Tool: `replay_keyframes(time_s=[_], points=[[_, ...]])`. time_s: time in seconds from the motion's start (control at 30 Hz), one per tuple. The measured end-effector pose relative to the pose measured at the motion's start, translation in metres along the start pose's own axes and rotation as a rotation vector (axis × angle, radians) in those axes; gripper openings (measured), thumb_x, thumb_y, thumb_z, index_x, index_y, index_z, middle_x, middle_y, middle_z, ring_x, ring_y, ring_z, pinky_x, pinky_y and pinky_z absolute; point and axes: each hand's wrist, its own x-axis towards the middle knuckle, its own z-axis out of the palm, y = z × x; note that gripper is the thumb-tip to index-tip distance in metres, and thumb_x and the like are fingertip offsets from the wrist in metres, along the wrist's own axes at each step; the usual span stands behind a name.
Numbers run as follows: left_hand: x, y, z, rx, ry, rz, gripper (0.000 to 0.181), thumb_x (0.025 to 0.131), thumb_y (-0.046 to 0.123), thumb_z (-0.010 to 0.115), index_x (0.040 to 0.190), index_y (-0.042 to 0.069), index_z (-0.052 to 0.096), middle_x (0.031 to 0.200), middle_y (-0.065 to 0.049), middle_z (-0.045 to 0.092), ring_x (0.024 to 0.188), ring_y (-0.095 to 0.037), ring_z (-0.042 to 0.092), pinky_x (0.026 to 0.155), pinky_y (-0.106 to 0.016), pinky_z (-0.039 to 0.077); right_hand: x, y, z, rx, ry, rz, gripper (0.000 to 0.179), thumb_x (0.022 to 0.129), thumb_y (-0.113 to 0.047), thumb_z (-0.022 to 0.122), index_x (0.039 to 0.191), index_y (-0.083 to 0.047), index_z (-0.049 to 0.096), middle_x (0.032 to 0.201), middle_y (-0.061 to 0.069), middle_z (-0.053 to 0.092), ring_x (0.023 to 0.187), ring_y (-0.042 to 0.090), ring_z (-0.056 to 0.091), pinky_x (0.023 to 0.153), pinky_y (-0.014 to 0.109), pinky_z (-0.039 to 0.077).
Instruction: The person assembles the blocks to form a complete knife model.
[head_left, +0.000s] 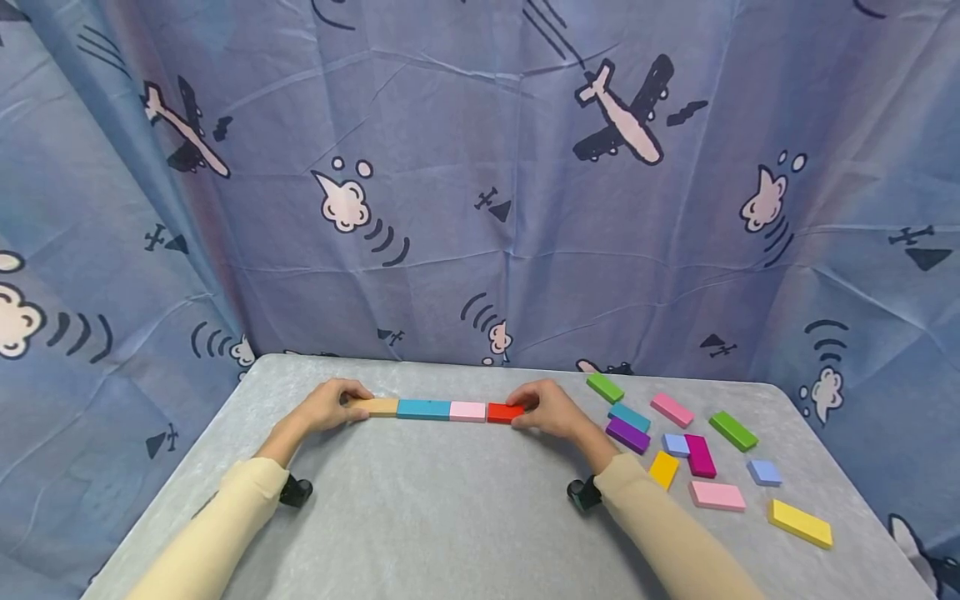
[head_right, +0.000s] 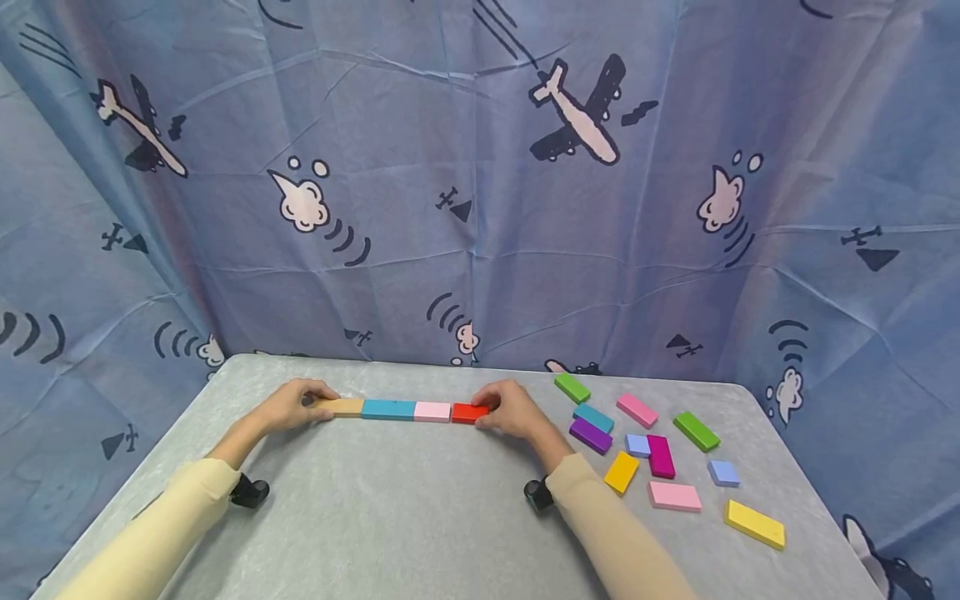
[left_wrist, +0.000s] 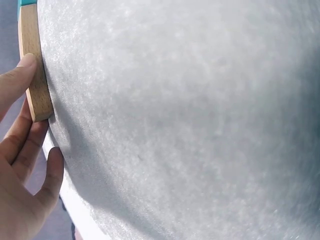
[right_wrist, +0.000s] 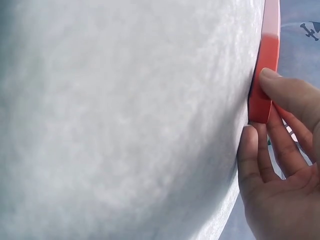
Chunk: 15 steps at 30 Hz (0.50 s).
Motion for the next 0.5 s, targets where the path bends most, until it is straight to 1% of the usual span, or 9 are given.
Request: replay_keyframes(time_s=[0.17,0.27,0.37,0.5], points=[[-0.0012,0.0009,-0.0004,0.002,0.000,0.004,0.021,0.089,0.010,0.080,0.109,0.005,0.076,0.106,-0.008,0.071,0.094,-0.026,0.061,0.086,-0.047,0.048,0.0021,-0.0007,0.0028,-0.010,-0.002,-0.014,0.027,0.076,0.005,0.085,0.102,0.000,0.077,0.094,0.004,0.071,0.086,0.021,0.062,0.082,0.037,0.050],[-0.0016,0.0013,-0.0004,0.000,0.002,0.001,0.021,0.089,0.010,0.080,0.109,0.005,0.076,0.106,-0.009,0.071,0.094,-0.026,0.061,0.086,-0.048,0.048,0.0035,-0.0017,0.0043,-0.015,-0.003,-0.008,0.028,0.076,0.006,0.085,0.102,0.000,0.077,0.094,0.004,0.071,0.086,0.020,0.062,0.081,0.037,0.050],[-0.0014,0.0015,-0.0003,-0.002,0.002,-0.001,0.021,0.089,0.009,0.080,0.109,0.005,0.076,0.107,-0.009,0.071,0.095,-0.027,0.062,0.087,-0.049,0.048,0.0037,-0.0028,0.0039,-0.013,-0.005,0.003,0.029,0.076,0.006,0.085,0.103,0.001,0.076,0.095,0.004,0.071,0.088,0.021,0.062,0.084,0.039,0.051],[-0.0012,0.0017,-0.0002,-0.006,-0.001,-0.007,0.021,0.089,0.010,0.080,0.109,0.005,0.076,0.108,-0.009,0.071,0.096,-0.027,0.062,0.088,-0.049,0.047,-0.0003,-0.0043,-0.0020,0.008,-0.010,0.021,0.033,0.078,0.004,0.084,0.109,0.003,0.073,0.104,0.009,0.070,0.097,0.026,0.064,0.092,0.045,0.050]])
